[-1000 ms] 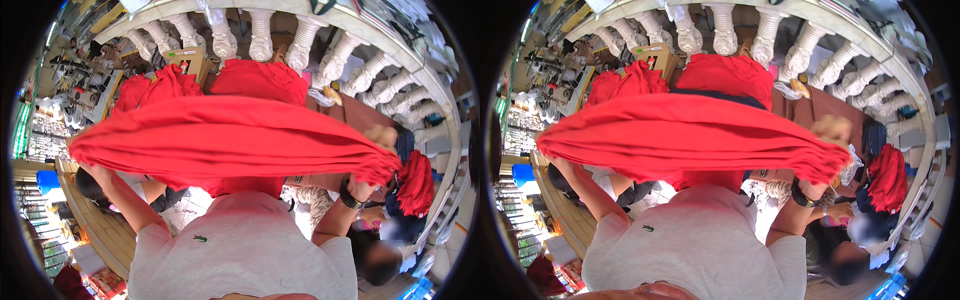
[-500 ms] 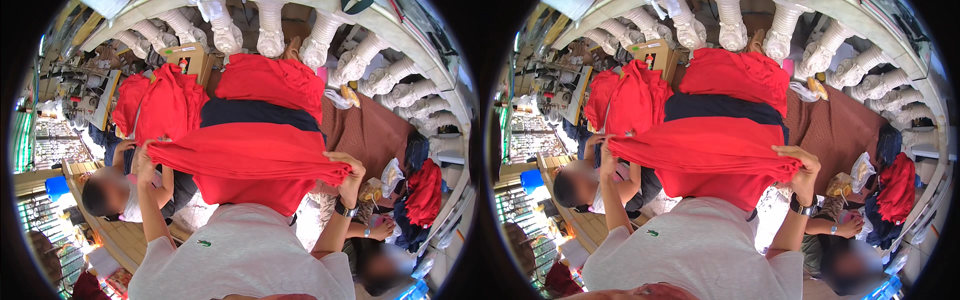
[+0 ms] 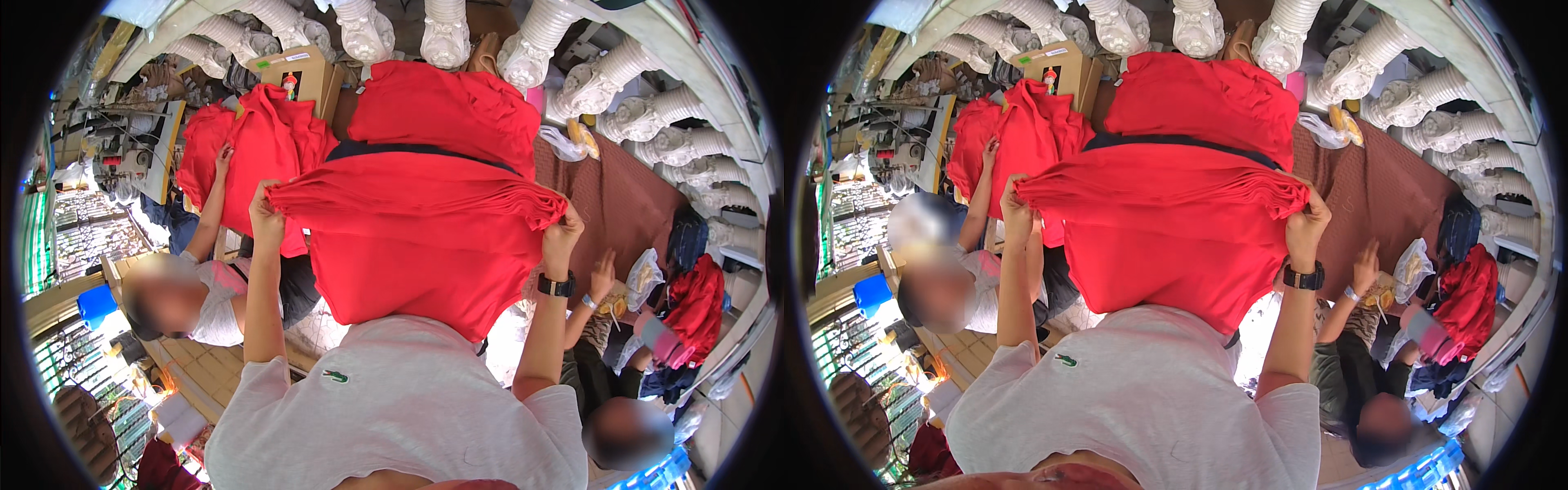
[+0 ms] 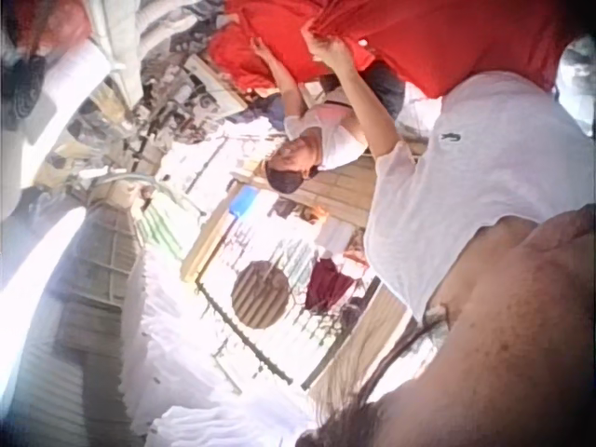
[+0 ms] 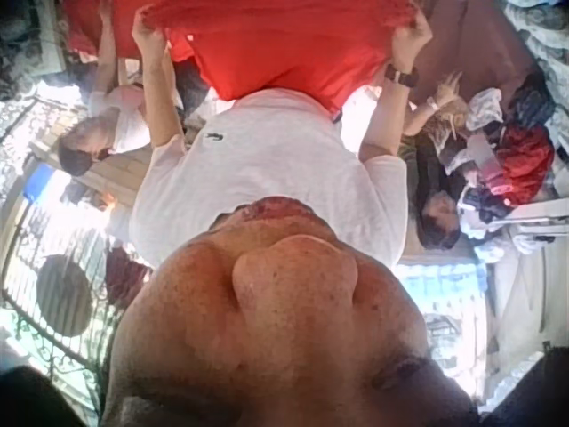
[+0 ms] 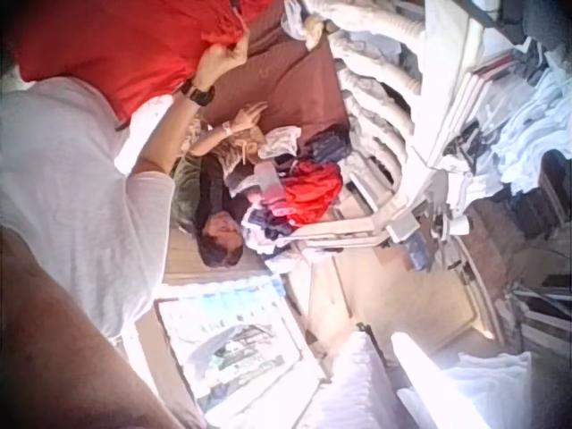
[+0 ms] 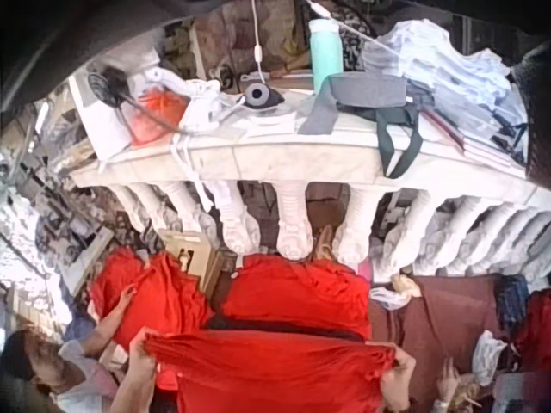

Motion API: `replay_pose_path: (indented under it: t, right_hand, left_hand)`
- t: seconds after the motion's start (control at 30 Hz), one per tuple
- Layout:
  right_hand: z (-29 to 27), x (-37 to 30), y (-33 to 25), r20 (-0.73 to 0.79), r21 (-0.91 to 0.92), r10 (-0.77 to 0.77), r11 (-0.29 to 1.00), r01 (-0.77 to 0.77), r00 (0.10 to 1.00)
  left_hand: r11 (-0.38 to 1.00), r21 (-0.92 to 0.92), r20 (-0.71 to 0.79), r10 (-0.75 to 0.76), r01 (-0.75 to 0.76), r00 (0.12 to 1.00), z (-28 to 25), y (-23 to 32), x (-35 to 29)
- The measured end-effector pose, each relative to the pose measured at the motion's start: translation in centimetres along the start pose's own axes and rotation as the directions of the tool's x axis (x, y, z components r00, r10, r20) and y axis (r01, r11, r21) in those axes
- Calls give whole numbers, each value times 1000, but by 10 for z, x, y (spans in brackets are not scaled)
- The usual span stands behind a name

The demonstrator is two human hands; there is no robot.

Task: The person folds multiple red shirts on a table, smoothing and aligning each one before stacking them. They briefly write in a notebook and then resume folding the shirts.

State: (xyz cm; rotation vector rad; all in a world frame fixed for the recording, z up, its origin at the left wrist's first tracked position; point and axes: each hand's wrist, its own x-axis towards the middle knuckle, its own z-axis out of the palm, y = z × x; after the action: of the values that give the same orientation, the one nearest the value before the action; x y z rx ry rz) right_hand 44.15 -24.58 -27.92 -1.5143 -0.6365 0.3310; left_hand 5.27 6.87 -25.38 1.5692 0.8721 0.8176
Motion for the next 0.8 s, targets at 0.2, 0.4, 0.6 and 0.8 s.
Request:
replay_pose_path:
  t: [0.2, 0.4, 0.6, 0.8]
  right_hand:
    - [14, -15, 23, -79, 34, 2, 999, 1, 997]
    - [61, -30, -15, 61, -224, -157, 960, 167, 986]
    - [74, -54, 11, -13, -432, -248, 875, 218, 969]
    - [74, -54, 12, 5, -468, -248, 855, 221, 969]
  left_hand:
    - [933, 298, -11, 214, -201, 977, 59, 40, -2]
    - [890, 382, 166, 197, -247, 966, 151, 40, -36]
    - [852, 428, 295, 182, -300, 938, 163, 23, -71]
    - [815, 471, 381, 156, -337, 911, 135, 39, -62]
